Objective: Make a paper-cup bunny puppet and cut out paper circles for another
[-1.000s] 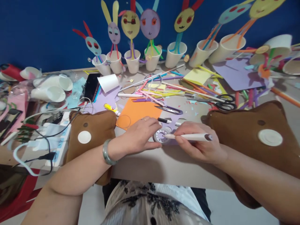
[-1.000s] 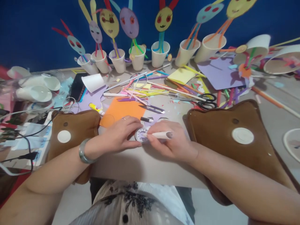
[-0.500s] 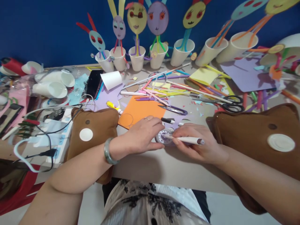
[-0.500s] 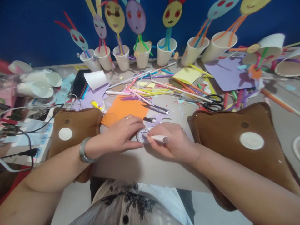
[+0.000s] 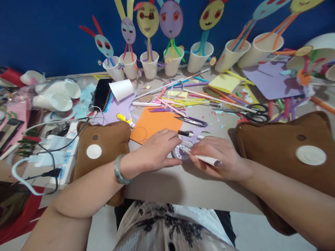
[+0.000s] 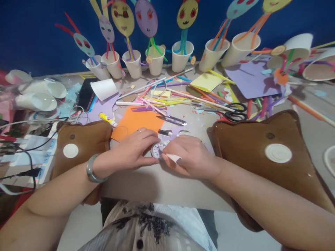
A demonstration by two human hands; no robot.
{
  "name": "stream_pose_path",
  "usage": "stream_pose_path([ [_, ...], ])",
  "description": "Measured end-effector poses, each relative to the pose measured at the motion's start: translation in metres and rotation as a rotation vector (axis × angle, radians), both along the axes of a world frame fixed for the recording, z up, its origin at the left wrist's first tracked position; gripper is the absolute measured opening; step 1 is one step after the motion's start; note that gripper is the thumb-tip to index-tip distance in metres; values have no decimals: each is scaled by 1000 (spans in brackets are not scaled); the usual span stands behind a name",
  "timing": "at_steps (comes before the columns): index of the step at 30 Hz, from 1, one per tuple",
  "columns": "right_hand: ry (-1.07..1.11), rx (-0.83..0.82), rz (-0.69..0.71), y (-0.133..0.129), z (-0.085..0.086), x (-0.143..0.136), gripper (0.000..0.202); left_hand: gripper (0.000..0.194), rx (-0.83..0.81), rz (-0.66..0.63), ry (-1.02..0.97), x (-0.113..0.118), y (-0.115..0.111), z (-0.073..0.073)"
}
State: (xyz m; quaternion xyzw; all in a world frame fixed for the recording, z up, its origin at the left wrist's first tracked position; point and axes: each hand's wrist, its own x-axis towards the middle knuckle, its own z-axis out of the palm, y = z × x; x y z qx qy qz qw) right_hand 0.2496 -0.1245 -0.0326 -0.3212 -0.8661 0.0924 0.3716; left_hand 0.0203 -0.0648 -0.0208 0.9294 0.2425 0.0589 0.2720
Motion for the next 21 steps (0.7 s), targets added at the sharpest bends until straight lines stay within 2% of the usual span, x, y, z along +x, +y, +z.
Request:
stream_pose_path([
  [8,-3,-55,10,0,-3,1,7,40,10,-9,12,0,0,2],
  [13,5,-75,45,0,-3,2,12,38,11,-12,15,0,0,2],
  [21,66,-224,30,2,0,3,2,43,1,-12,58,2,1,3],
])
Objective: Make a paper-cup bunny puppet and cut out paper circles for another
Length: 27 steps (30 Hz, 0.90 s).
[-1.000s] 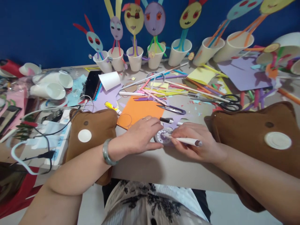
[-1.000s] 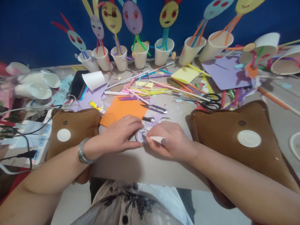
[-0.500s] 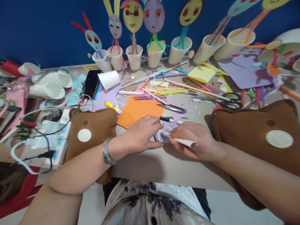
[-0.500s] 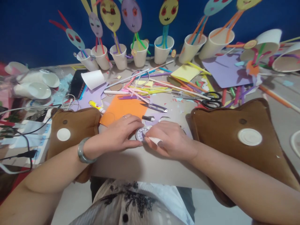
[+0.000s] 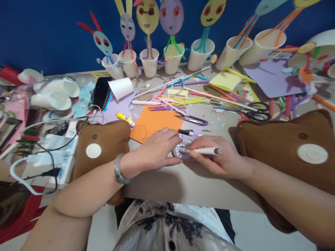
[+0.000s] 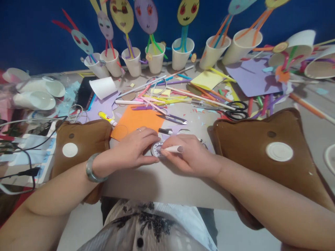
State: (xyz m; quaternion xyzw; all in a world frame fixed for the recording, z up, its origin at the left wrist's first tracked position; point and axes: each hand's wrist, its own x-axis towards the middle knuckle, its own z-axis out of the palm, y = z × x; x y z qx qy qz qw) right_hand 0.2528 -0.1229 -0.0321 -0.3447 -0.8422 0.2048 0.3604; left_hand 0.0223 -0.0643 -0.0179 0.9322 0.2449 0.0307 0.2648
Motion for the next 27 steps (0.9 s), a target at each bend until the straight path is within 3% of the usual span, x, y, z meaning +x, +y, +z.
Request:
stream_pose_path([
  [10,33,-233,-62,2,5,-4,24,43,-2,-6,15,1,0,0],
  [21,-150,-241,-117,5,12,-13,45,38,-10,6,-12,0,-1,1],
  [27,-306,-184,-154,2,13,-17,41,29,-2,5,-21,0,-2,2],
])
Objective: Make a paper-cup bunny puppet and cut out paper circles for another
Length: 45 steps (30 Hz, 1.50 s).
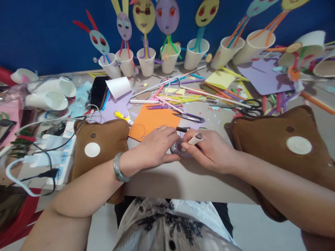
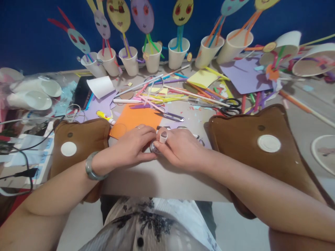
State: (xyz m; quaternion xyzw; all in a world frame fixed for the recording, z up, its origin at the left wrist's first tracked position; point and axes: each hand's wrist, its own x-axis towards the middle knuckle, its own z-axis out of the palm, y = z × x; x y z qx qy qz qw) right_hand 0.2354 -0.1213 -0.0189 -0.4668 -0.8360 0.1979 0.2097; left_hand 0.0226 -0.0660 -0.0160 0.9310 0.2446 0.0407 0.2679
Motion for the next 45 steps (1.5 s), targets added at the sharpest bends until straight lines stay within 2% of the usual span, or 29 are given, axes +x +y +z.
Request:
stream_pose_path([
  [4,-119,104,30,-4,5,-4,34,26,13,9,2,0,0,0],
  [8,-170,277,93,-9,8,-8,31,23,15,24,-22,0,-1,-1],
  [14,-250,464,165,-15,6,-12,28,35,13,8,-23,0,-1,-3],
  [20,-209,505,244,-12,0,-5,26,36,12,11,-10,0,0,-3],
  [24,-56,423,252,-8,-4,-1,23,38,7,1,-39,-1,1,-8],
  [29,241,225,166,-5,-4,10,11,38,-11,1,-45,-3,1,-11],
  [34,428,198,-104,-12,-1,24,14,41,9,14,-34,-3,0,-11],
  [38,319,219,-220,-14,2,25,18,38,2,23,-39,-3,-1,-10],
  [41,253,241,-210,-11,3,22,18,38,-1,30,-30,-2,-1,-10],
  [45,290,276,-197,-8,0,22,13,39,16,31,-25,-2,-1,-11],
])
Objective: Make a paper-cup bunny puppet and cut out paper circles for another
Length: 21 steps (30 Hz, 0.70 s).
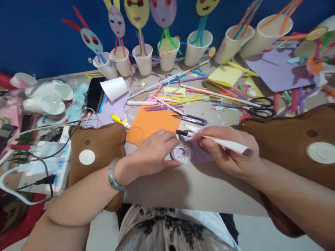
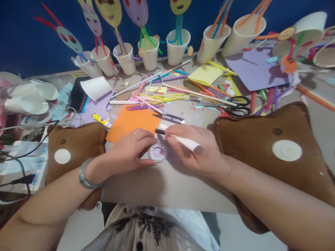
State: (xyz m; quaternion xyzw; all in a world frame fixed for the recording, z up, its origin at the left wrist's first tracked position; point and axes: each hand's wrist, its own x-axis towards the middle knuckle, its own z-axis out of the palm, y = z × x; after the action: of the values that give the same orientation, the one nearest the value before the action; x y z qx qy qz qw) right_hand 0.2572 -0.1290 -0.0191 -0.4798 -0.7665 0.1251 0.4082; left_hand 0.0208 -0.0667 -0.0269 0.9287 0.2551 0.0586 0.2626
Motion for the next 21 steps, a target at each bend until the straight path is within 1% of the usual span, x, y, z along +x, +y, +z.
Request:
stream_pose_path([
  [4,63,-27,-35,-1,-1,2,14,37,9,-4,-5,0,0,-1],
  [6,102,-50,-2,-1,0,3,14,36,19,0,-5,0,0,-1],
  [8,103,-71,76,1,2,3,14,36,28,-6,-3,0,0,-1],
  [13,-36,14,292,7,2,0,8,38,23,-32,4,0,1,0],
  [17,-168,7,342,7,-3,-5,12,33,26,-38,19,0,1,2],
  [21,-312,49,365,5,-8,-8,17,36,30,-48,24,2,2,4],
])
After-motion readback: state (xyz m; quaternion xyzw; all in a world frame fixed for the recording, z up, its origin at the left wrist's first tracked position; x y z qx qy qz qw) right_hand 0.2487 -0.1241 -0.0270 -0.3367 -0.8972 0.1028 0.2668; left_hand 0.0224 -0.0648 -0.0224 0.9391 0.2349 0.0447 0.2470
